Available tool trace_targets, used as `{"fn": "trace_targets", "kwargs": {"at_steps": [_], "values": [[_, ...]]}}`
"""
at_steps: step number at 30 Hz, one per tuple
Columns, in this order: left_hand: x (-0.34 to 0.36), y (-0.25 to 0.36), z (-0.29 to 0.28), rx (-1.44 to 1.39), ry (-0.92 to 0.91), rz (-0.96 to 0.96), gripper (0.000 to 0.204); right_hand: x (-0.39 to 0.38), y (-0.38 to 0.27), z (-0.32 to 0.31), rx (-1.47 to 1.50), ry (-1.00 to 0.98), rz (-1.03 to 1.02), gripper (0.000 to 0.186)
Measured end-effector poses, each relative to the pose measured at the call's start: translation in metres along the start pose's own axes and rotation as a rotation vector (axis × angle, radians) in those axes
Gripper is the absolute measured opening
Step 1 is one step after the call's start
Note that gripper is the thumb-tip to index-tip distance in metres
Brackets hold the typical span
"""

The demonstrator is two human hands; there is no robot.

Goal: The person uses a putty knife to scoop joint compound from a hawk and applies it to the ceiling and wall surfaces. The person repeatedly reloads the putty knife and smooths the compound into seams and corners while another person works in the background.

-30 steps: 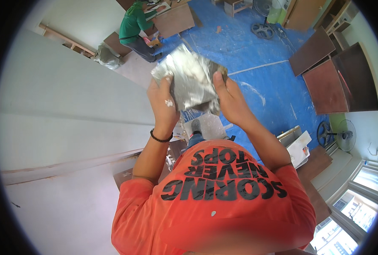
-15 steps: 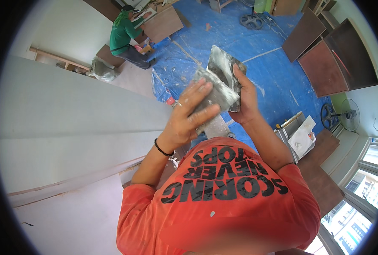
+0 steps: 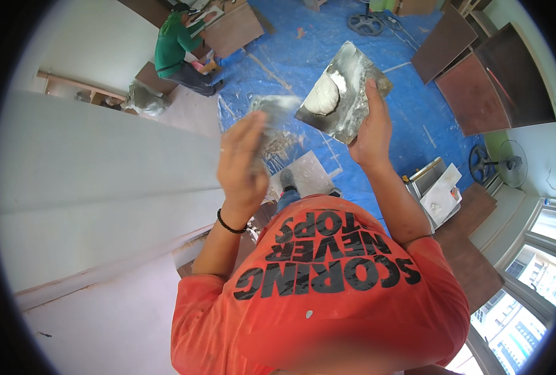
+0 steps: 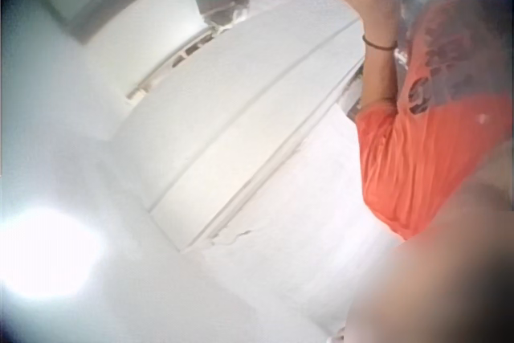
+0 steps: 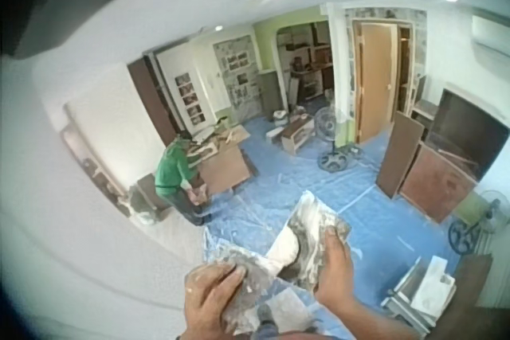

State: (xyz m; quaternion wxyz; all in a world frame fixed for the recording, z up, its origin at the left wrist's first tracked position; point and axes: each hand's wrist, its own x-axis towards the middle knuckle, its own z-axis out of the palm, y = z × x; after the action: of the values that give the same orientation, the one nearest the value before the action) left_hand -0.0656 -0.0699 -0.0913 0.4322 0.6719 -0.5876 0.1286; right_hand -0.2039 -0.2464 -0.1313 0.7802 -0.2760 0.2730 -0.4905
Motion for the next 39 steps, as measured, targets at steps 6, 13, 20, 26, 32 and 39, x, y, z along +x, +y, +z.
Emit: {"fn": "trace_targets", "kwargs": {"at_steps": [6, 13, 20, 26, 32, 39], "values": [[0.019, 0.018, 0.014, 0.144, -0.089, 0.110, 0.069, -0.016, -0.004, 0.002, -0.596, -0.121, -0.333, 0.044], [0.013, 0.011, 0.037, 0.158, -0.156, 0.140, 0.079, -0.008, -0.018, 0.032, -0.546, -0.145, -0.360, 0.047], [-0.018, -0.047, 0.053, -0.786, 0.080, -0.512, 0.043, 0.014, -0.048, 0.048, -0.748, 0.172, -0.670, 0.040], [0.009, -0.111, -0.010, -1.380, 0.529, -0.726, 0.048, 0.019, -0.042, 0.032, -0.297, 0.188, -0.448, 0.053], [0.135, -0.161, -0.167, -1.204, 0.796, 0.013, 0.044, 0.031, -0.013, 0.036, -0.128, 0.075, -0.329, 0.067], [0.305, -0.171, -0.326, -1.221, 1.080, 0.173, 0.033, 0.045, 0.003, 0.057, -0.152, 0.016, -0.348, 0.067]]}}
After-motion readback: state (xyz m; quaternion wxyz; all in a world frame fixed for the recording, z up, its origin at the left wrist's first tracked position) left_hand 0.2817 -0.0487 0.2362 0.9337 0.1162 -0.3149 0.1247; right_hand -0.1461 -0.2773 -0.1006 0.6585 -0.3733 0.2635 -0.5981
